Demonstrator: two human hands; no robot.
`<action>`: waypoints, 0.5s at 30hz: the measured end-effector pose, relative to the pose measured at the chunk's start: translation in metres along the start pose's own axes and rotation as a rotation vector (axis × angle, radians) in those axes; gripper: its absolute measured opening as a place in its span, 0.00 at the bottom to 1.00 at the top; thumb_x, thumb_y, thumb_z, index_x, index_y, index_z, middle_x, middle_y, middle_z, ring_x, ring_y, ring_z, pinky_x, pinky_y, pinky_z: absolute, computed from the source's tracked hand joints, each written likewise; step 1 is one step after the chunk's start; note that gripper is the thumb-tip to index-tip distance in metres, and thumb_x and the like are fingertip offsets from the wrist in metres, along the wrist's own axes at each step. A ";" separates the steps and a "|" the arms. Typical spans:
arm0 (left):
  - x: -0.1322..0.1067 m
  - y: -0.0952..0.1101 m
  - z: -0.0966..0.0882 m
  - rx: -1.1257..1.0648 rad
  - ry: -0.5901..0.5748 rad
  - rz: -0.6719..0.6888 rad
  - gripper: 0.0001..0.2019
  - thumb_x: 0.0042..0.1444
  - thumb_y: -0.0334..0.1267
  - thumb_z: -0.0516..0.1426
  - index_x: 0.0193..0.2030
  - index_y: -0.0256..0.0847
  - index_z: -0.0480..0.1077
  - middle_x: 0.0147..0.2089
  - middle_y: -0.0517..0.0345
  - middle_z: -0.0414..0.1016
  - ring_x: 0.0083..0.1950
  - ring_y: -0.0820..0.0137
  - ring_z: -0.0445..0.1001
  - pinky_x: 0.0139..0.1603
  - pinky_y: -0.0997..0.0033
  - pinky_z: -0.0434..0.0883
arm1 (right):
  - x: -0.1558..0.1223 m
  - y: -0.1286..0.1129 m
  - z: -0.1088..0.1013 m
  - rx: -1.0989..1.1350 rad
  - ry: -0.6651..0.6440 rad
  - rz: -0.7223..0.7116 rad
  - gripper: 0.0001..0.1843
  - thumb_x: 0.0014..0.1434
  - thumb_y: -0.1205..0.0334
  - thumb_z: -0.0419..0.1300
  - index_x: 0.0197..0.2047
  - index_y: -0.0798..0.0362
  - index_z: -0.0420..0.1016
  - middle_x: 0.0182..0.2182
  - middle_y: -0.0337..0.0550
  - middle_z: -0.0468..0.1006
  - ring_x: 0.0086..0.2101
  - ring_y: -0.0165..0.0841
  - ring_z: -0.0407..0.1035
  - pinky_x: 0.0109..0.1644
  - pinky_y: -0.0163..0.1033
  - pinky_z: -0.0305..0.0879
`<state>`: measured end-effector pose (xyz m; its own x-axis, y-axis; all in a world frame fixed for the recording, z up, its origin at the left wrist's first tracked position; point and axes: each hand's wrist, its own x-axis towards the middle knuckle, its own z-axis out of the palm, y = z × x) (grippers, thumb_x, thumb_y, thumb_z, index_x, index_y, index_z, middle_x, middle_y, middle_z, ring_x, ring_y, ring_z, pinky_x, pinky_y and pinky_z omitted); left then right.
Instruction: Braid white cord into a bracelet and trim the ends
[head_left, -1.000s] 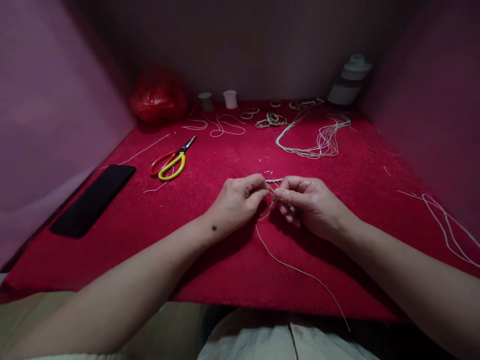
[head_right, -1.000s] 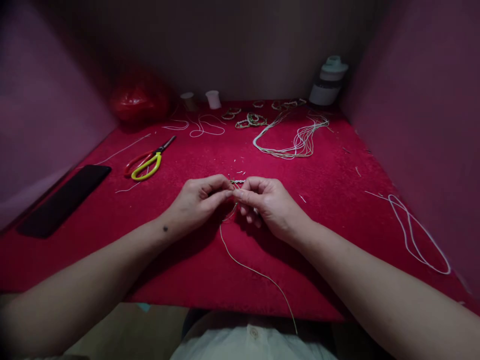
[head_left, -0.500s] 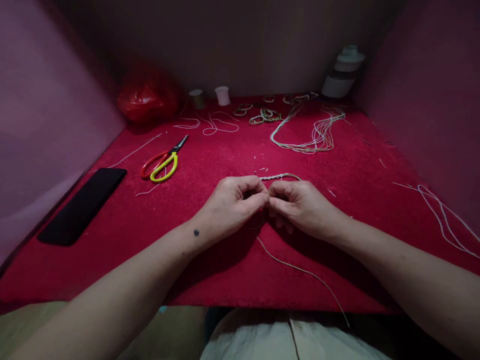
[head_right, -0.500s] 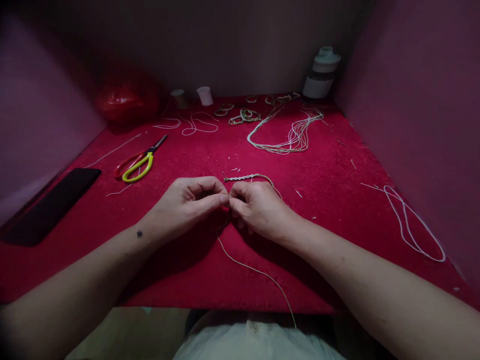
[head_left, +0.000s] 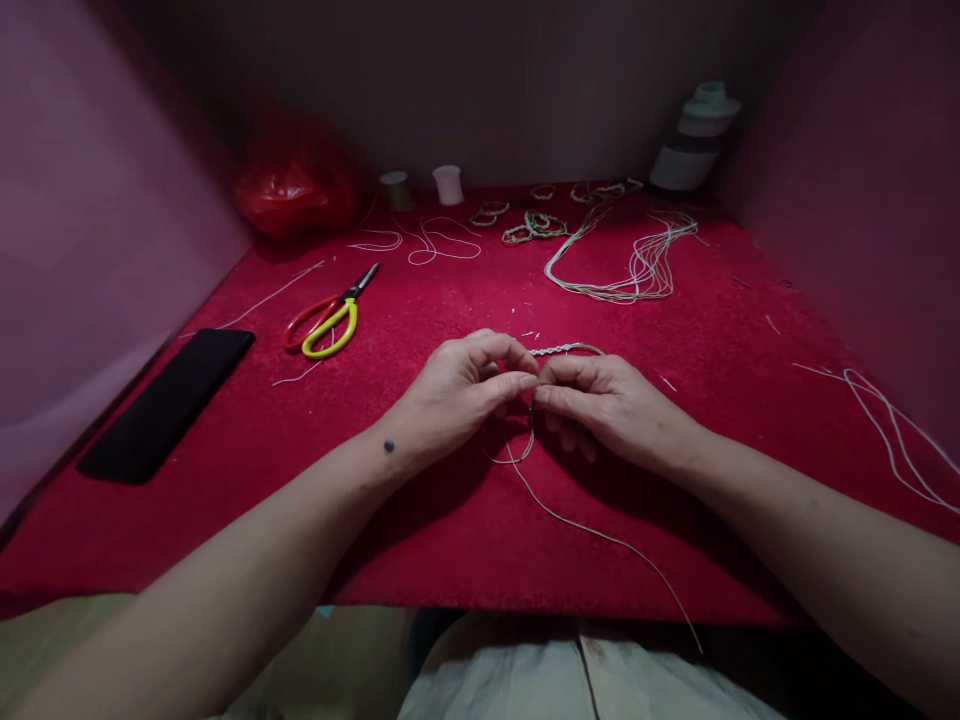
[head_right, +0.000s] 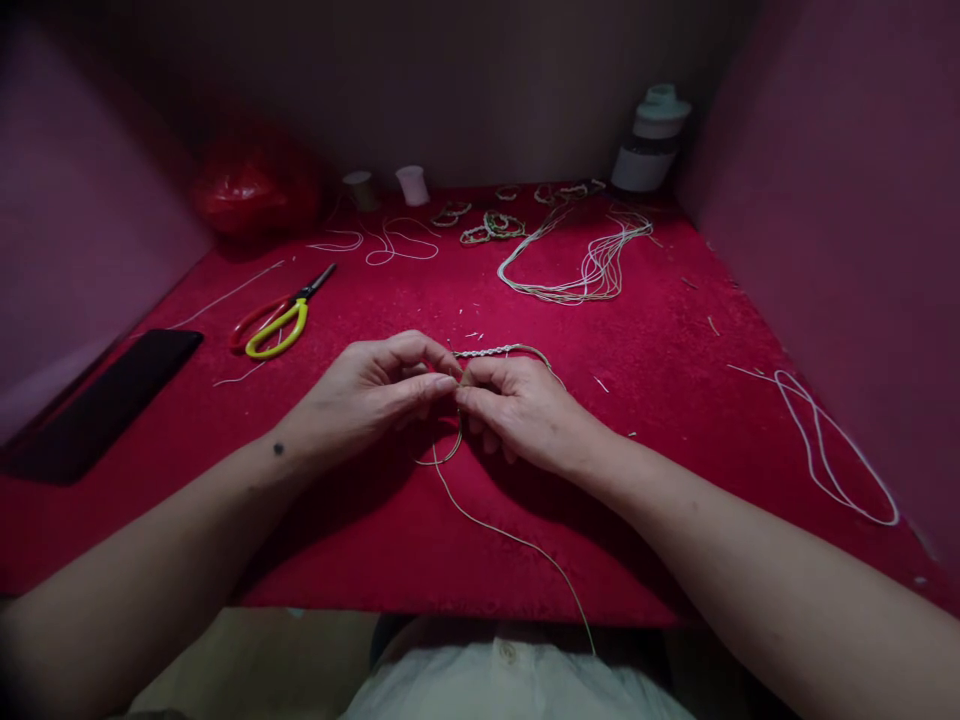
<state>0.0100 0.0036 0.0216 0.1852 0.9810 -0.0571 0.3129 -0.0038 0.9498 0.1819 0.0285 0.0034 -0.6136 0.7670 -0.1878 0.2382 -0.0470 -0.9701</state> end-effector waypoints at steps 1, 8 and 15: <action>0.000 -0.001 0.000 0.037 0.003 0.016 0.03 0.55 0.33 0.57 0.32 0.35 0.70 0.26 0.62 0.68 0.26 0.78 0.67 0.27 0.77 0.64 | 0.000 0.000 0.000 0.004 0.003 0.003 0.09 0.60 0.64 0.54 0.27 0.55 0.66 0.19 0.34 0.68 0.16 0.22 0.62 0.14 0.26 0.58; -0.002 0.000 -0.003 0.239 0.024 0.173 0.05 0.55 0.32 0.56 0.30 0.35 0.70 0.30 0.60 0.67 0.31 0.76 0.66 0.31 0.76 0.64 | 0.003 0.000 -0.004 0.171 -0.028 0.038 0.09 0.58 0.63 0.55 0.28 0.55 0.68 0.20 0.37 0.70 0.17 0.24 0.65 0.15 0.27 0.60; -0.003 -0.004 -0.006 0.446 -0.084 0.301 0.04 0.55 0.29 0.55 0.31 0.37 0.70 0.33 0.59 0.69 0.33 0.76 0.66 0.35 0.75 0.64 | 0.004 0.001 -0.004 0.274 0.049 0.052 0.07 0.53 0.64 0.61 0.26 0.57 0.71 0.18 0.36 0.71 0.15 0.23 0.63 0.15 0.27 0.59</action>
<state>0.0022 0.0024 0.0196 0.3955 0.9052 0.1552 0.5959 -0.3815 0.7066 0.1829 0.0339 0.0026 -0.5671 0.7888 -0.2371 0.0521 -0.2529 -0.9661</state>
